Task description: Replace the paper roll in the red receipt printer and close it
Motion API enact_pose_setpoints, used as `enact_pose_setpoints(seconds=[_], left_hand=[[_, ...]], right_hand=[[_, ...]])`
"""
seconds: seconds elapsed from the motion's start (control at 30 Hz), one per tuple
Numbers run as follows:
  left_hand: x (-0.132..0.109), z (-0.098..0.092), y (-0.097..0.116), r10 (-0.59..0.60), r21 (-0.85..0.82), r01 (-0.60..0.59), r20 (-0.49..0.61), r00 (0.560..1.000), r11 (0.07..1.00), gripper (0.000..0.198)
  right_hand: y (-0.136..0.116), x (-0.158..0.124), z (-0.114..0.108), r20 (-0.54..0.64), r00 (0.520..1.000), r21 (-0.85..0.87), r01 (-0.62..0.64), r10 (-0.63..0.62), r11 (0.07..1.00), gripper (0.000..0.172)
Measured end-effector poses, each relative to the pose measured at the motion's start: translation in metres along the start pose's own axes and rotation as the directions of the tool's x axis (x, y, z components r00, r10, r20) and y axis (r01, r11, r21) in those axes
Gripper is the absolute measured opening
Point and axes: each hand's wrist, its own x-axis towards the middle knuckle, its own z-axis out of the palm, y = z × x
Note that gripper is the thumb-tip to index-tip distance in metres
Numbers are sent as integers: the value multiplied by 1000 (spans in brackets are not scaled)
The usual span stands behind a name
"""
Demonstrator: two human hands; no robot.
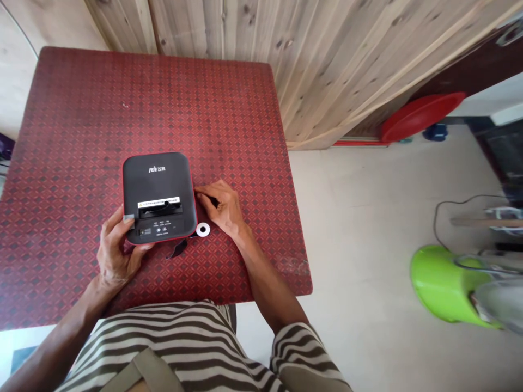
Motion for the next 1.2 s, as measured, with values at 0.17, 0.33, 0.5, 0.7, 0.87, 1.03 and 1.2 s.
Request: enact_pose_setpoints(seconds=[0.17, 0.33, 0.5, 0.7, 0.87, 1.03, 1.2], left_hand=[[-8, 1, -3, -57, -69, 56, -8, 998, 996, 84], [-10, 3, -4, -98, -103, 97, -9, 995, 990, 75], [-7, 3, -4, -128, -151, 124, -13, 992, 981, 72], [-8, 1, -4, -181, -172, 181, 17, 983, 968, 66], [-8, 0, -4, -205, -171, 207, 34, 978, 963, 64], [-3, 0, -2, -182, -151, 184, 31, 983, 971, 61], [3, -1, -2, -79, -66, 78, -12, 997, 995, 65]], right_hand=[[-1, 0, -1, 12, 1000, 0, 10, -10, 1000, 30], [3, 0, 1, -12, 999, 15, 41, -40, 999, 27], [5, 0, 3, -16, 999, 25, 32, -31, 999, 26], [3, 0, 2, -14, 997, 17, -78, 79, 997, 26], [5, -3, 1, -70, 984, 40, -160, 163, 986, 25], [3, -4, 0, -73, 978, 72, -191, 196, 979, 24], [-31, -1, -18, -222, 969, -3, -115, 112, 993, 18]])
